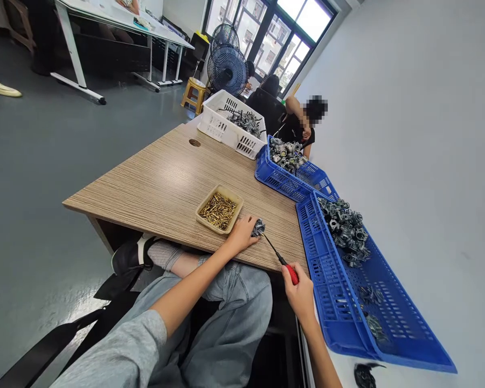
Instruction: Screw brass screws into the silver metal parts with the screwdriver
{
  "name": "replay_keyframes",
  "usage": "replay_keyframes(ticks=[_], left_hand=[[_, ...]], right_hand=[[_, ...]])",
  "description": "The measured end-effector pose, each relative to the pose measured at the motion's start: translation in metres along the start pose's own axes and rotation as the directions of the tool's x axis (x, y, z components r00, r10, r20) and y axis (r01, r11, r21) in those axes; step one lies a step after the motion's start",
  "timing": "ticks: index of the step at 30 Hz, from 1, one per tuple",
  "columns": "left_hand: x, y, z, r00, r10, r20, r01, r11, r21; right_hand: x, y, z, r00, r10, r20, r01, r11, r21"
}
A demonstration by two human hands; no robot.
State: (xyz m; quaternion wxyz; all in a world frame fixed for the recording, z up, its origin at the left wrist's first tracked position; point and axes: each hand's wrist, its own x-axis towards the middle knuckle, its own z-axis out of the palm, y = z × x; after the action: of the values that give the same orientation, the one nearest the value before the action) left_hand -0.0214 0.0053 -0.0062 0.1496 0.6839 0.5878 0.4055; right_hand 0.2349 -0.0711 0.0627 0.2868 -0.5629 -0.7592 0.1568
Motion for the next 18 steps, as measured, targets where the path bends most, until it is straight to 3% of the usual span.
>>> replay_keyframes(ticks=[4, 12, 18], left_hand=[[0.0, 0.001, -0.001, 1.0, 0.003, 0.005, -0.003, 1.0, 0.004], [-0.001, 0.001, -0.002, 1.0, -0.011, 0.008, 0.011, 1.0, 0.007], [0.0, 0.001, -0.001, 1.0, -0.015, 0.005, 0.015, 1.0, -0.009]], right_hand=[[0.003, 0.002, 0.004, 0.999, 0.012, 0.038, -0.015, 0.996, 0.083], [0.006, 0.004, -0.012, 1.0, 0.01, -0.012, -0.009, 0.999, 0.041], [0.006, -0.004, -0.01, 1.0, 0.006, 0.014, -0.007, 0.999, 0.042]])
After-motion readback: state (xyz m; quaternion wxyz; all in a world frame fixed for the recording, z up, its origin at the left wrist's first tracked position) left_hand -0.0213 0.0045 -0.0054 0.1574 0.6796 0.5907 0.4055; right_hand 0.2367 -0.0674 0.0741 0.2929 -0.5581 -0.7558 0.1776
